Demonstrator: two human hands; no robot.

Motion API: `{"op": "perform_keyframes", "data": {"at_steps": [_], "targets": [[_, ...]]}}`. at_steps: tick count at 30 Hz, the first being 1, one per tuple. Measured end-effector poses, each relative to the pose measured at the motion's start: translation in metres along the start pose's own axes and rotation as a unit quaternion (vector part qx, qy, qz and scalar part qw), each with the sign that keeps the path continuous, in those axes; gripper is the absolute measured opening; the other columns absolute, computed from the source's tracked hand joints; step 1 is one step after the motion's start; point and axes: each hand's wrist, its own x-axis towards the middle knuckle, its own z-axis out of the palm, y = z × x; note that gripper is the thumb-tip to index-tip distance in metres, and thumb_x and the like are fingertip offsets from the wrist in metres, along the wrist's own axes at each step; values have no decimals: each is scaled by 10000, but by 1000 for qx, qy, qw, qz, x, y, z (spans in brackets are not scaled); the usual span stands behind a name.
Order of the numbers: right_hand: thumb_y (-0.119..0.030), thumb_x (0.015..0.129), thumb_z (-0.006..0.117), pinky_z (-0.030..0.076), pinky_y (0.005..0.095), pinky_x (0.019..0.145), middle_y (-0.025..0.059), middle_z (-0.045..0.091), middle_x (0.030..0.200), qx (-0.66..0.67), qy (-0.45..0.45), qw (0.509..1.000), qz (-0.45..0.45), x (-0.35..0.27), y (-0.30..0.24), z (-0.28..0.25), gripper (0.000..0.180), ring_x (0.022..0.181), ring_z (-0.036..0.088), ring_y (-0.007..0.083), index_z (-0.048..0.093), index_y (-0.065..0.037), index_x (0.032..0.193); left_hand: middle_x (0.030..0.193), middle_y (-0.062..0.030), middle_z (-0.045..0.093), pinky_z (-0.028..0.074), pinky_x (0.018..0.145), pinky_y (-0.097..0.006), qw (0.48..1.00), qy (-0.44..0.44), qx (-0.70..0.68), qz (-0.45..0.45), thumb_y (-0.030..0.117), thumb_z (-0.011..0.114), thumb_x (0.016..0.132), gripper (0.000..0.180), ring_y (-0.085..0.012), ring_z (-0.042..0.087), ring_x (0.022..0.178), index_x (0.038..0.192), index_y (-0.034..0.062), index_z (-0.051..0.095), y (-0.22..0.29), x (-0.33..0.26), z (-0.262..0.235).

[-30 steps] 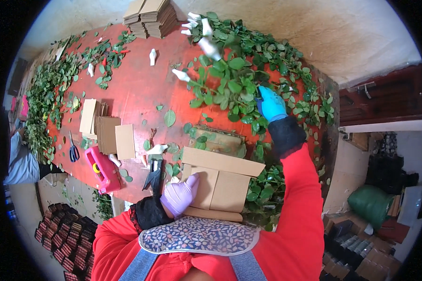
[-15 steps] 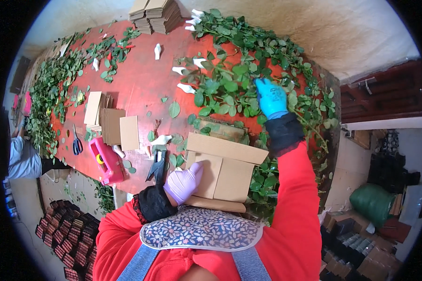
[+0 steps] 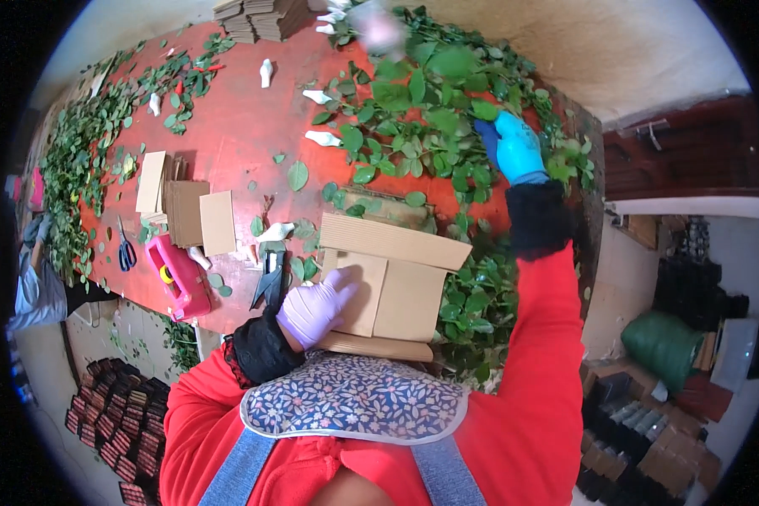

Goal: The person places pink roses into cardboard boxes, adds green foliage, and seals the boxes with tape and a hand stapler before sorting plant material.

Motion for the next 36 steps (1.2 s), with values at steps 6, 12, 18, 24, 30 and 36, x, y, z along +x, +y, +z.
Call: {"op": "perform_keyframes", "data": {"at_steps": [6, 12, 18, 24, 30, 36], "targets": [[18, 817, 656, 521, 376, 755, 171, 659, 932, 59, -61, 996, 39, -24, 20, 1, 249, 834, 645, 327, 650, -29, 1061, 1212, -101, 557, 497, 446, -394, 987, 116, 43, 100, 180, 534, 932, 340, -237, 641, 558, 1269, 143, 553, -1, 3, -8], [-88, 862, 579, 489, 461, 648, 160, 642, 959, -103, -224, 969, -25, -49, -19, 80, 271, 741, 619, 356, 602, -75, 1132, 1311, -114, 493, 529, 543, -406, 997, 37, 19, 59, 185, 640, 836, 495, -286, 649, 653, 1313, 132, 519, 6, 2, -24], [-113, 876, 562, 497, 482, 651, 151, 646, 905, -255, -330, 909, 22, -62, 8, 125, 236, 781, 637, 356, 624, -96, 1103, 1345, -97, 502, 555, 555, -416, 999, 31, -36, -1, 202, 675, 798, 534, -320, 663, 653, 1306, 137, 526, 3, 1, -1], [-162, 811, 662, 497, 476, 686, 147, 639, 925, -222, -223, 949, 26, -18, -19, 78, 275, 823, 632, 363, 648, -128, 1084, 1275, -41, 550, 513, 444, -386, 996, 90, -11, 20, 198, 569, 899, 351, -230, 635, 520, 1249, 170, 579, 5, 0, -1], [-229, 780, 691, 512, 485, 764, 170, 662, 1020, -296, -234, 926, 7, 8, 19, 134, 389, 881, 636, 377, 609, -70, 1124, 1091, -29, 611, 477, 395, -371, 992, 126, -17, -8, 244, 557, 934, 303, -212, 624, 503, 1228, 184, 597, 7, 1, 5], [-165, 721, 731, 513, 447, 787, 179, 666, 961, -286, -278, 917, -27, -3, 22, 144, 468, 881, 634, 365, 609, -61, 1161, 1006, -57, 598, 469, 406, -411, 993, 98, -61, -26, 235, 544, 927, 318, -238, 616, 500, 1240, 183, 574, 7, 1, 2]]}}
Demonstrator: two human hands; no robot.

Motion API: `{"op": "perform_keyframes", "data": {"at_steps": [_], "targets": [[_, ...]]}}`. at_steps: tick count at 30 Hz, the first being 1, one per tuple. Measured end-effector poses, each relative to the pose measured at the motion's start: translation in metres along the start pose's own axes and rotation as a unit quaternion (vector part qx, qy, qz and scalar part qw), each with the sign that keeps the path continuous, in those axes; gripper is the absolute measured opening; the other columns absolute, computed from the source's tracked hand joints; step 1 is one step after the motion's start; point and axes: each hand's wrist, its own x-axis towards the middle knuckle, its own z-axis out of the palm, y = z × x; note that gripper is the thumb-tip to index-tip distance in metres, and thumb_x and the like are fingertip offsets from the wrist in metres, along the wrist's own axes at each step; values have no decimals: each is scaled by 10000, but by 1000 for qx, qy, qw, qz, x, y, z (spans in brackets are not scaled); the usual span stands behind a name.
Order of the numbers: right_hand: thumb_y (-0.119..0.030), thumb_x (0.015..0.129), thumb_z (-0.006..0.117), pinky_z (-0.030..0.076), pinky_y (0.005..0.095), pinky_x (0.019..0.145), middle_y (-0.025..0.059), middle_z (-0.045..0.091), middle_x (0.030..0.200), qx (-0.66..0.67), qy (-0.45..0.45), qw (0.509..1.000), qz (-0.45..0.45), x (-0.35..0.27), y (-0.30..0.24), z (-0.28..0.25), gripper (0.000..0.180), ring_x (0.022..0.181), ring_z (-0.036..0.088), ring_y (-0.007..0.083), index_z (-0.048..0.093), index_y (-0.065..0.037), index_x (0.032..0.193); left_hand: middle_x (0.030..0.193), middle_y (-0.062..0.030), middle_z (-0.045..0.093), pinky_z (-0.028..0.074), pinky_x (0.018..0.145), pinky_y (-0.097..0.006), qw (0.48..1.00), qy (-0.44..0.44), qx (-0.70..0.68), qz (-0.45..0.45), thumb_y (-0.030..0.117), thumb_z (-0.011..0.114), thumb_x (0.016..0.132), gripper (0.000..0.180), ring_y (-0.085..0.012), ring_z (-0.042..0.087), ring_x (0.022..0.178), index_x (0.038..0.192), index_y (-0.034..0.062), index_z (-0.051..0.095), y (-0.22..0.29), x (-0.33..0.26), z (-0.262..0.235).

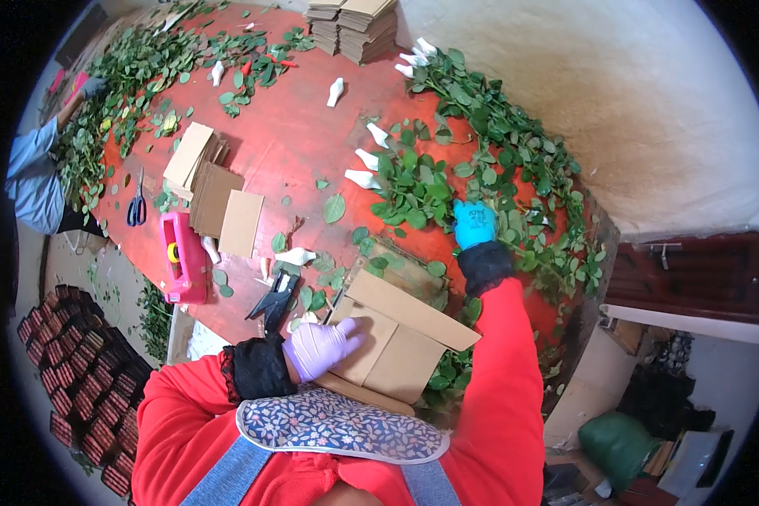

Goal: The person places pink roses into cardboard boxes, adds green foliage, and seals the boxes with tape and a hand stapler before sorting plant material.

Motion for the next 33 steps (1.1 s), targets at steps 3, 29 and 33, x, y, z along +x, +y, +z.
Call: {"op": "perform_keyframes", "data": {"at_steps": [3, 29, 33], "targets": [[-134, 723, 712, 511, 444, 790, 170, 661, 944, 27, 2, 999, -36, -9, -1, -21, 397, 876, 629, 368, 639, -55, 1105, 1043, -81, 567, 493, 443, -417, 1000, -12, -1, 7, 190, 561, 887, 341, -257, 640, 559, 1227, 164, 560, -3, -2, 5], [-145, 909, 662, 483, 295, 721, -13, 680, 903, 479, -618, 613, 115, -278, -43, -178, 270, 804, 537, 64, 663, -44, 1159, 1292, -96, 550, 521, 914, -380, 961, -52, -175, 208, 132, 658, 863, 391, -312, 584, 1159, 1245, 73, 597, -63, 14, -11], [-154, 905, 680, 476, 275, 716, -42, 677, 929, 480, -587, 642, 114, -287, -29, -137, 275, 815, 540, 55, 666, -46, 1158, 1282, -108, 554, 514, 920, -385, 965, -79, -168, 183, 206, 687, 857, 441, -318, 573, 1170, 1263, 72, 578, -56, 14, -21]]}}
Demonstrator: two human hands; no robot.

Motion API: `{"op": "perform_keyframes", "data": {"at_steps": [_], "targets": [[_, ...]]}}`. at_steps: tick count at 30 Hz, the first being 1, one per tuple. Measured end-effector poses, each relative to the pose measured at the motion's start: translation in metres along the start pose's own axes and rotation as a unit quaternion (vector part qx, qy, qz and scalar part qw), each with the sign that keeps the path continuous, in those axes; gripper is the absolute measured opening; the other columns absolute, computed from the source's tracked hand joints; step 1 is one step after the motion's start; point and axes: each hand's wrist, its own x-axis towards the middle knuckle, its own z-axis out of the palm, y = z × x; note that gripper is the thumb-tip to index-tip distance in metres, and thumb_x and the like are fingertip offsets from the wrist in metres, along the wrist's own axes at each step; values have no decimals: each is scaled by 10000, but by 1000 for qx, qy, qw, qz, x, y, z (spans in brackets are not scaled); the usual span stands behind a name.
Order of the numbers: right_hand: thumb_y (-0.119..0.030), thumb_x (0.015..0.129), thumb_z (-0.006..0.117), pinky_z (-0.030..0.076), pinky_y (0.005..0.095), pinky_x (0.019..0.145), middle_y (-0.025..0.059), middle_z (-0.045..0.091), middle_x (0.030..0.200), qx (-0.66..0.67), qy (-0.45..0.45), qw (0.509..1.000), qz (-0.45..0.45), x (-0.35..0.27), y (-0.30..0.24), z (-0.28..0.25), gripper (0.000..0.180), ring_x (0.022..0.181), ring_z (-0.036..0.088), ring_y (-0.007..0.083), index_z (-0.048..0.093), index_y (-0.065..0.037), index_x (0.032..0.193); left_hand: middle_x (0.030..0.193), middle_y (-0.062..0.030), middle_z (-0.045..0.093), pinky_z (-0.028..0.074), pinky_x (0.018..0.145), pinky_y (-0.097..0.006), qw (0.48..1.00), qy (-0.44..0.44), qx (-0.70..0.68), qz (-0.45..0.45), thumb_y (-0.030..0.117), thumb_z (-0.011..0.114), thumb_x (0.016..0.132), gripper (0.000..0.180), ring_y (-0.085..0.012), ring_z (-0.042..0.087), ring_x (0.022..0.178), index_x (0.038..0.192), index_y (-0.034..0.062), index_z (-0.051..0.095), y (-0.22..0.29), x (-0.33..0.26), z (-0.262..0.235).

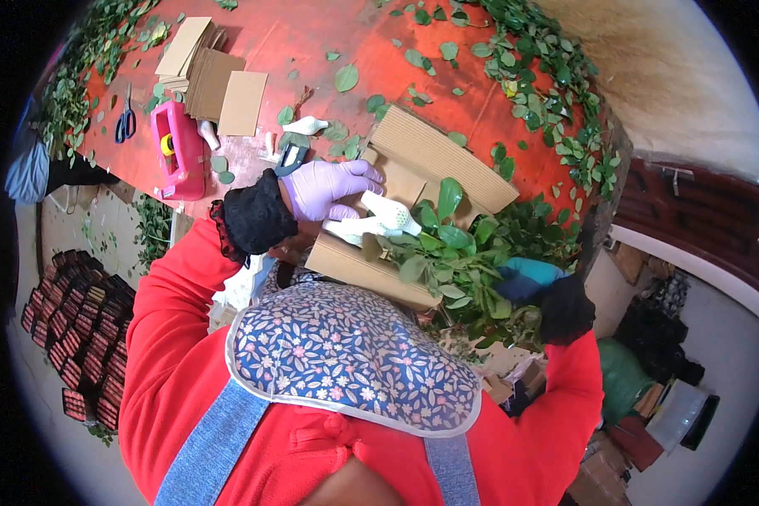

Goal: The person places pink roses into cardboard boxes, adds green foliage, and seals the boxes with tape and a hand stapler before sorting plant material.

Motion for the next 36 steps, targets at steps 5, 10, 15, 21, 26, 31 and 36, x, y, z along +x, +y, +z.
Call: {"op": "perform_keyframes", "data": {"at_steps": [5, 10, 15, 21, 26, 31, 36], "targets": [[-135, 908, 677, 486, 286, 746, -11, 711, 962, -70, 83, 994, 2, 2, -6, -10, 263, 840, 575, 77, 675, -71, 1163, 1249, -119, 564, 513, 905, -381, 999, 37, -2, 11, 213, 679, 868, 419, -321, 587, 1126, 1244, 70, 562, -5, -1, 9], [-93, 899, 673, 484, 286, 760, -11, 708, 924, -37, 122, 990, -55, 14, 14, -15, 225, 841, 585, 87, 688, -61, 1121, 1136, -146, 589, 526, 810, -387, 979, 201, -15, -41, 157, 626, 881, 354, -325, 627, 973, 1212, 67, 542, 10, -23, 26], [-42, 893, 641, 477, 287, 728, -28, 660, 858, 59, 116, 980, -149, 22, 35, -11, 171, 812, 552, 74, 685, -36, 1058, 1079, -111, 592, 532, 660, -325, 978, 153, -65, -127, 278, 801, 786, 601, -183, 647, 677, 1268, 61, 515, 46, -31, 17], [-148, 948, 612, 469, 325, 662, 36, 637, 783, -60, 82, 979, -176, 27, 11, -6, 134, 730, 521, 110, 651, -19, 941, 1106, -139, 603, 518, 549, -261, 969, 111, -143, -166, 149, 842, 755, 622, -140, 648, 595, 1215, 3, 450, 38, -17, 13], [-174, 951, 628, 465, 320, 612, 56, 650, 784, -122, 66, 977, -163, 32, 9, -11, 156, 680, 543, 120, 654, -26, 996, 887, -129, 692, 534, 636, -330, 965, 152, -118, -178, 229, 838, 753, 656, -257, 686, 737, 1199, 3, 414, 34, -3, 29], [-270, 946, 614, 481, 372, 616, 129, 668, 801, -184, 137, 963, -144, 22, 0, 2, 235, 667, 603, 209, 661, -42, 977, 821, -44, 640, 425, 541, -224, 984, 103, -16, -147, 127, 845, 755, 684, -75, 494, 591, 1254, -10, 396, 38, 1, 13], [-250, 887, 677, 490, 435, 625, 182, 654, 804, -299, 255, 908, -143, 10, -12, 11, 216, 690, 633, 348, 660, -40, 931, 829, -38, 650, 430, 523, -228, 989, 88, 48, -106, 132, 835, 765, 610, -72, 487, 567, 1206, -10, 437, 26, -9, 12]]}}
